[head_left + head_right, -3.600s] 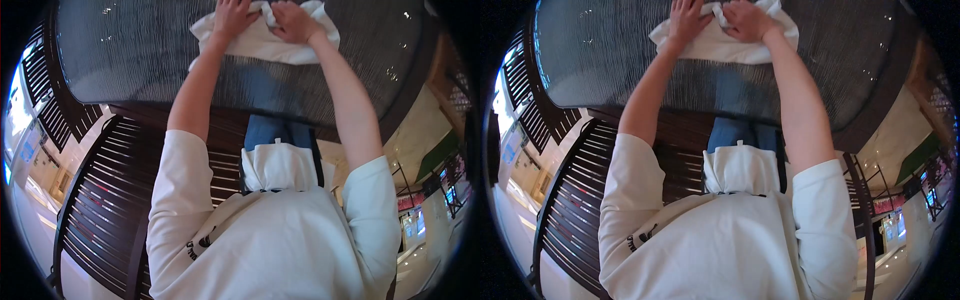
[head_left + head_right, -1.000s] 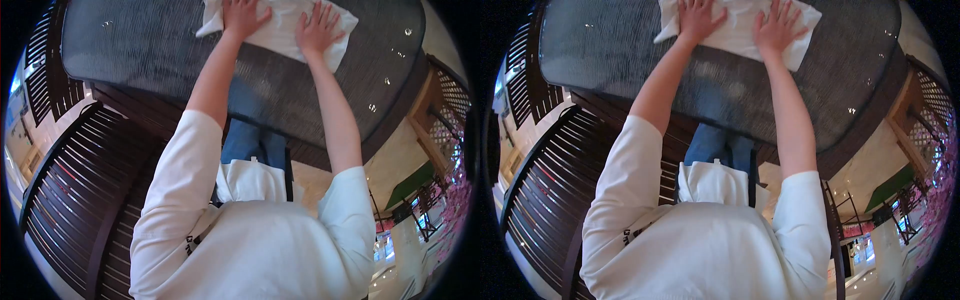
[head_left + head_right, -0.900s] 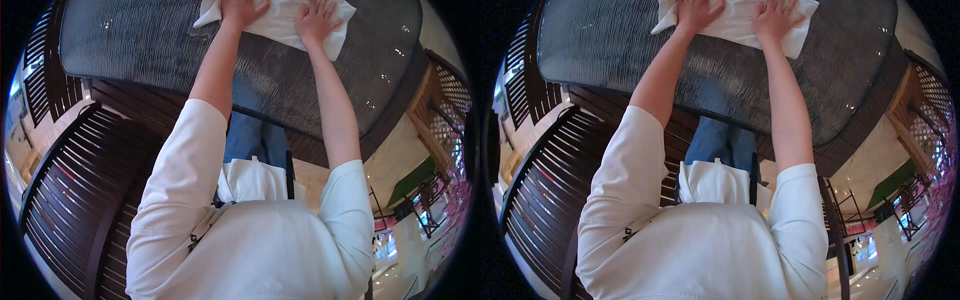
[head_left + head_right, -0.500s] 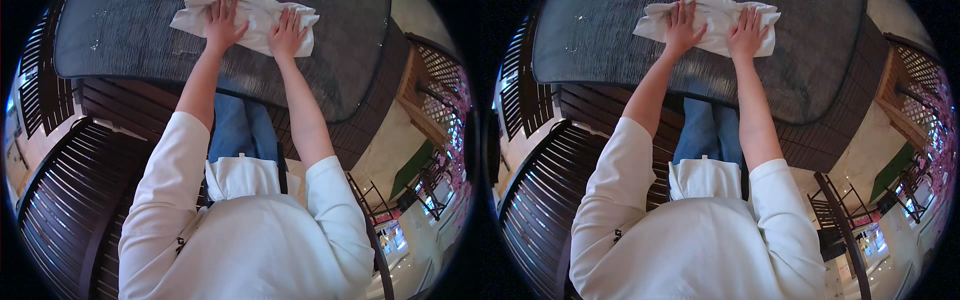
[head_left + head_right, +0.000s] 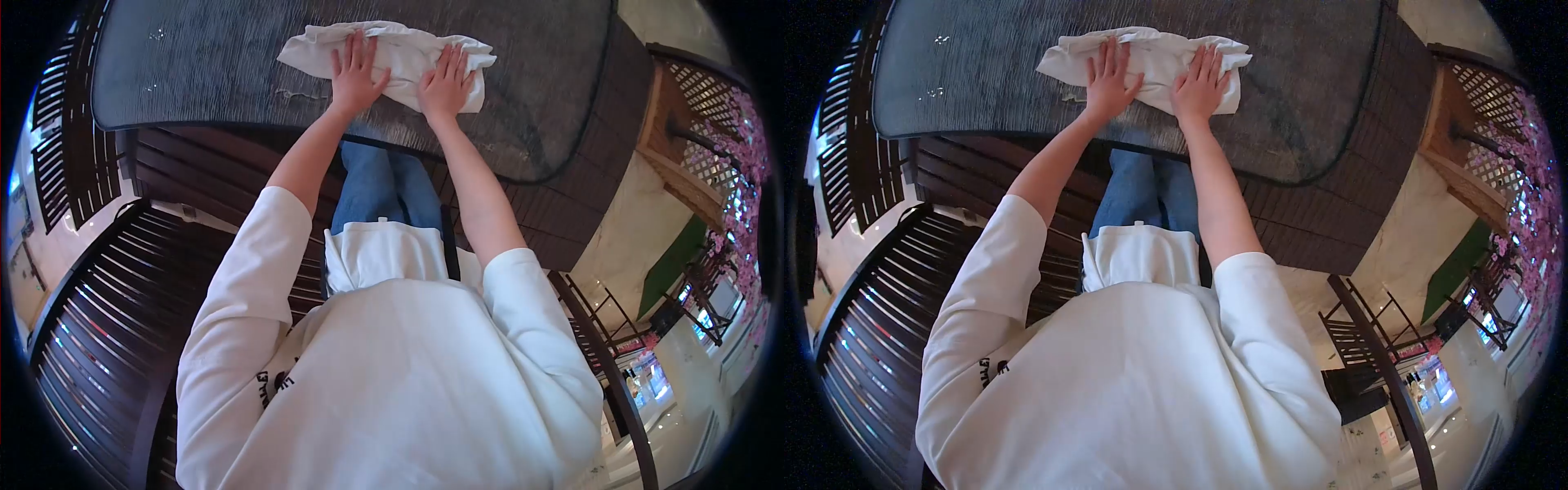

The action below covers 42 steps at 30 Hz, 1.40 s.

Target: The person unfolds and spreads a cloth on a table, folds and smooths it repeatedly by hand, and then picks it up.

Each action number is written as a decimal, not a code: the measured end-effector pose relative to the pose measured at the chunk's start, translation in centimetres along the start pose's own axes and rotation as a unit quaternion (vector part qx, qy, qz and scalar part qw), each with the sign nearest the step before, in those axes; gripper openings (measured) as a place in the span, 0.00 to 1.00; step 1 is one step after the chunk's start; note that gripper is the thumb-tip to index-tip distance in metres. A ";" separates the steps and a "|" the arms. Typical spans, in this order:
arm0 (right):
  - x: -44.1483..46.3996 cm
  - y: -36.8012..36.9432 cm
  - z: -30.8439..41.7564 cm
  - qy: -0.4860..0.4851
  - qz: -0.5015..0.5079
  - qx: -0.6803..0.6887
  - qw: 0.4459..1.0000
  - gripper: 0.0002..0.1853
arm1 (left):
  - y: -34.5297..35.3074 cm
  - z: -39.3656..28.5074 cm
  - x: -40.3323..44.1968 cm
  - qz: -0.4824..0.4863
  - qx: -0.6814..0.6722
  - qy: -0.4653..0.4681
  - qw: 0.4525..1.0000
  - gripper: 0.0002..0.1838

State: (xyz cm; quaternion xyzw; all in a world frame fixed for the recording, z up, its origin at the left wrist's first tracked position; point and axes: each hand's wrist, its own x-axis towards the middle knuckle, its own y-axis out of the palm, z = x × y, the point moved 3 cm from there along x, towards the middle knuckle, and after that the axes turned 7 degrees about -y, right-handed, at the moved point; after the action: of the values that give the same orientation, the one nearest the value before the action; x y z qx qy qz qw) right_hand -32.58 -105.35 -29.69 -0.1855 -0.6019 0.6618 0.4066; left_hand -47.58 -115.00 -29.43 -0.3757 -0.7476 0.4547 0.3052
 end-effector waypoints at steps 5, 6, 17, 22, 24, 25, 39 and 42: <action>0.2 0.1 -0.1 -0.010 0.007 -0.012 1.000 0.34 | 0.1 1.6 4.2 0.031 0.041 0.163 0.985 0.52; 1.2 0.2 0.0 -0.014 0.001 -0.012 1.000 0.34 | -0.2 1.9 5.1 0.035 0.041 0.160 0.986 0.52; 16.7 3.6 -1.1 -0.045 0.065 -0.036 0.996 0.34 | -2.0 3.3 16.3 0.020 0.021 0.071 0.997 0.41; 17.3 2.4 -0.4 -0.020 0.060 0.001 0.998 0.37 | -2.4 3.4 16.6 0.058 0.008 0.048 0.997 0.40; 18.1 2.6 0.0 -0.025 0.063 0.006 0.998 0.37 | -2.2 4.0 16.9 0.063 0.006 0.045 0.997 0.40; 18.0 2.6 0.0 -0.023 0.066 -0.003 0.998 0.38 | -2.3 4.0 16.9 0.055 -0.003 0.046 0.997 0.41; 17.1 2.4 0.5 -0.019 0.032 0.014 0.999 0.38 | -2.7 4.2 16.4 0.008 0.019 0.054 0.998 0.40; 17.0 2.3 0.5 -0.037 0.008 -0.025 0.999 0.36 | -2.5 4.1 16.2 -0.021 0.041 0.059 0.997 0.40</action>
State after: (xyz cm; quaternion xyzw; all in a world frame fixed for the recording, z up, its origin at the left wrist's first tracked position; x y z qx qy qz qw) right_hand -43.90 -92.59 -27.64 -0.1758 -0.6317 0.6561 0.3738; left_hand -60.16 -104.04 -26.90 -0.3732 -0.7170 0.4551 0.3736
